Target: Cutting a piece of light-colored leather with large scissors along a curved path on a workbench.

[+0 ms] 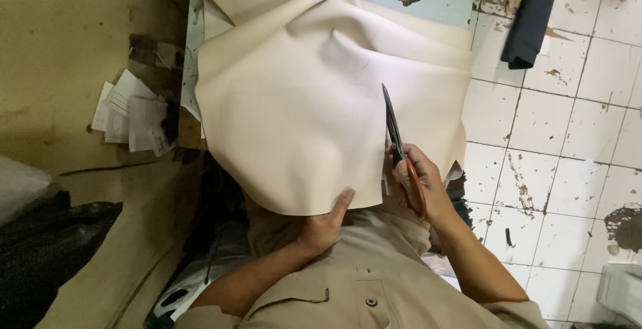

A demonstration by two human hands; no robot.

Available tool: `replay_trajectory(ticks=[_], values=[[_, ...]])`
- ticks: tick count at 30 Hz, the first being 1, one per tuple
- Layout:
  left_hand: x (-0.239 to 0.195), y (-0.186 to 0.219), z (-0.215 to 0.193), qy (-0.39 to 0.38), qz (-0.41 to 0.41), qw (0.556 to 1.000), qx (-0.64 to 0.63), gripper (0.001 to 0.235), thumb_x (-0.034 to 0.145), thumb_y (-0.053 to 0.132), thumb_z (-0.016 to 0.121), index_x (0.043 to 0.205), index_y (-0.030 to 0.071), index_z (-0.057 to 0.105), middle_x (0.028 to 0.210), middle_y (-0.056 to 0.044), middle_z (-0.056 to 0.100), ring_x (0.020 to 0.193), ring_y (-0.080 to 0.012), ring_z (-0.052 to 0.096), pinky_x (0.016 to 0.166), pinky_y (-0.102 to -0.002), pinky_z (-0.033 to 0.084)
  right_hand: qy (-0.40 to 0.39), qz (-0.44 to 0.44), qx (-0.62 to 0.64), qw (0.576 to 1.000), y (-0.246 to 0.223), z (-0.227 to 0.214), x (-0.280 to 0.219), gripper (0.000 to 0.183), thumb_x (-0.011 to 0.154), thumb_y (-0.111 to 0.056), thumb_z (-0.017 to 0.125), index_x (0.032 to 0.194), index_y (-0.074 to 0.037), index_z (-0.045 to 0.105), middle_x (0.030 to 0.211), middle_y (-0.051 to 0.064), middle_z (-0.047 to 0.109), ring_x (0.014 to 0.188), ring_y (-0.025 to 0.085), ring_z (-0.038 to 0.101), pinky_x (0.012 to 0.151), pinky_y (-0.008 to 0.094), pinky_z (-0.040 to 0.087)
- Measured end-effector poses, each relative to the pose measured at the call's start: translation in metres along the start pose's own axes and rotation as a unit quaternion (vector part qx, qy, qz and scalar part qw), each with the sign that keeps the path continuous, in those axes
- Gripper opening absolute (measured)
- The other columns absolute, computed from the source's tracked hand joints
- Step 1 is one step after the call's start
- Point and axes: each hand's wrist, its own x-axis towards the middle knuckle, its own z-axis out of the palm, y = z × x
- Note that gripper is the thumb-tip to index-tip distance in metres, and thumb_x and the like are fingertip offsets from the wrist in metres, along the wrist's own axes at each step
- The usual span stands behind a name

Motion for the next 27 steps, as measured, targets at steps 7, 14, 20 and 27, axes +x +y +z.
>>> replay_trajectory(ticks=[7,14,20,27], values=[[0.005,0.009,0.003,0.019,0.029,0.999,0.015,0.053,0.094,0.003,0.07,0.142,-0.01,0.052,0.135,-0.017,0.063,0.124,-0.0184,0.05,0.108,-0.051,0.045,-0.01,0.003,-0.004,1.0,-0.001,-0.005,0.003,0.034,0.103,-0.028,0.052,0.115,0.001,0.066,0.052,0.009,0.052,0.032,0.016,0.053,0.03,0.025,0.041],[-0.007,-0.016,0.001,-0.002,0.013,0.999,0.032,0.051,0.097,0.005,0.067,0.143,-0.008,0.051,0.133,-0.015,0.063,0.122,-0.0178,0.051,0.108,-0.051,0.044,-0.007,0.003,0.011,1.0,-0.007,0.0,0.0,0.032,0.103,-0.027,0.054,0.118,0.0,0.066,0.055,0.005,0.049,0.041,0.012,0.048,0.037,0.024,0.039],[0.004,0.006,-0.001,0.0,0.021,0.999,0.045,0.055,0.096,0.007,0.069,0.144,-0.009,0.048,0.134,-0.015,0.062,0.124,-0.0201,0.053,0.11,-0.053,0.043,-0.024,-0.015,-0.056,0.998,0.014,-0.029,0.011,0.031,0.101,-0.028,0.059,0.115,-0.002,0.068,0.053,0.005,0.05,0.047,0.01,0.046,0.046,0.023,0.038],[0.006,0.018,-0.001,0.004,0.018,0.999,0.044,0.056,0.097,0.01,0.069,0.145,-0.008,0.047,0.136,-0.017,0.06,0.127,-0.0233,0.053,0.109,-0.053,0.044,-0.101,-0.012,-0.052,0.993,-0.002,-0.052,0.035,0.032,0.1,-0.026,0.057,0.116,0.001,0.065,0.048,0.004,0.049,0.031,0.009,0.047,0.033,0.018,0.035]])
